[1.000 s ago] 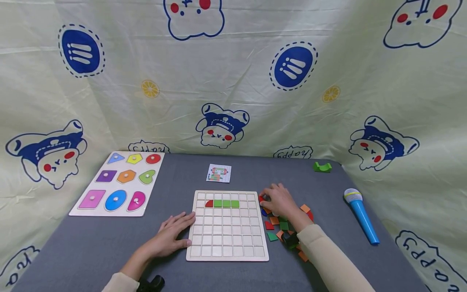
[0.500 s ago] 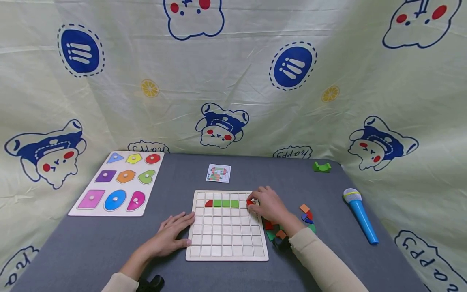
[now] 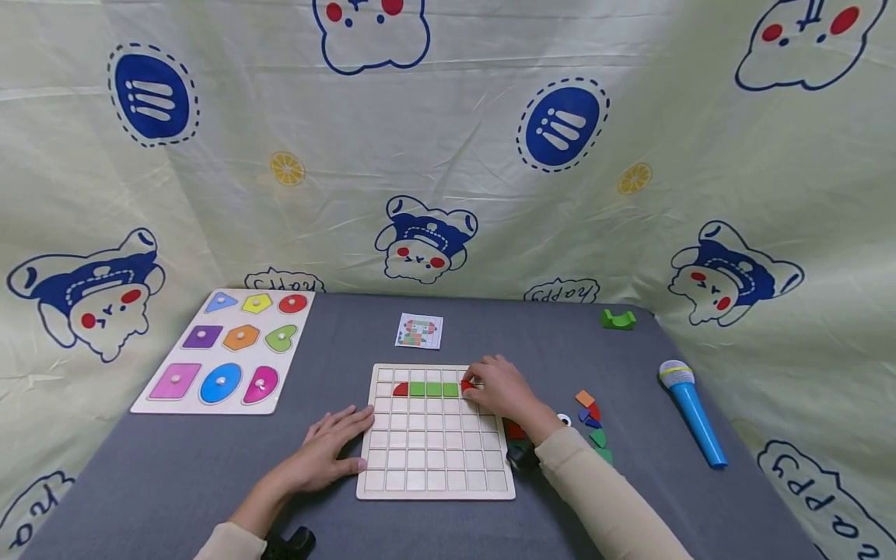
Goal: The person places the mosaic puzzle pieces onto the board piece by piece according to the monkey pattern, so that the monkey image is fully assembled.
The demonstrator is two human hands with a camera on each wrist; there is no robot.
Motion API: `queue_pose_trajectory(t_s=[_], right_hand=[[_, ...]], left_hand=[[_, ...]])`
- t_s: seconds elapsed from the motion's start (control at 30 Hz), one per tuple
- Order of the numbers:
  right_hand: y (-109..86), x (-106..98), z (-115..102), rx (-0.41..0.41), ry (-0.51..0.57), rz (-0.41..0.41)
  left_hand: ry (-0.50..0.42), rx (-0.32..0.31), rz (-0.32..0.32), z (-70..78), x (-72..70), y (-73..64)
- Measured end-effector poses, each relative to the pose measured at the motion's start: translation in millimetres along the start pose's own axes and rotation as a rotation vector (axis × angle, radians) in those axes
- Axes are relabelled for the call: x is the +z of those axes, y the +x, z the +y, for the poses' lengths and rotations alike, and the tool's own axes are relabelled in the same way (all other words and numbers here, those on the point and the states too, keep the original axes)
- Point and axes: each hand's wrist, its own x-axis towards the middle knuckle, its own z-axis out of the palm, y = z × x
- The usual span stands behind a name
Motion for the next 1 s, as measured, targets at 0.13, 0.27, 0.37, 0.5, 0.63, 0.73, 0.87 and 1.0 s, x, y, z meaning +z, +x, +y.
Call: queue_pose_trajectory(t_s=[0.13, 0.27, 0.37, 0.5, 0.63, 0.73, 0.87, 1.0], right_hand=[[1.4, 1.3, -1.8, 0.01, 0.004, -0.018], [1.5, 1.5, -3.0, 0.015, 0.005, -0.026], [1.3, 1.5, -3.5, 0.011, -0.001, -0.025], [0.8, 1.7, -3.7, 0.006, -0.013, -0.029], [1.0, 1.5, -3.8, 0.005, -0.019, -0.035], [1.3, 1.3, -3.7, 0.005, -0.017, -0.038], [1.5, 1.4, -3.2, 0.002, -0.025, -0.041], [1.6, 1.9, -2.7, 0.0, -0.029, -0.04]], left_hand=[[0.0, -0.004, -0.005, -1.1, 1.0, 0.6], [-0.003, -0.008, -0.007, -1.8, 1.1, 1.0], [-0.004, -0.008, -0.006, -2.2, 1.0, 1.1], [-0.003, 0.003, -0.007, -2.6, 0.1, 0.8], [-0.009, 0.008, -0.013, -2.3, -0.5, 0.5], [-0.014, 0.005, -0.018, -2.2, 0.0, 0.9], [-0.019, -0.001, -0.024, -2.2, 0.4, 1.5], [-0.014, -0.007, -0.026, -1.9, -0.3, 1.3]])
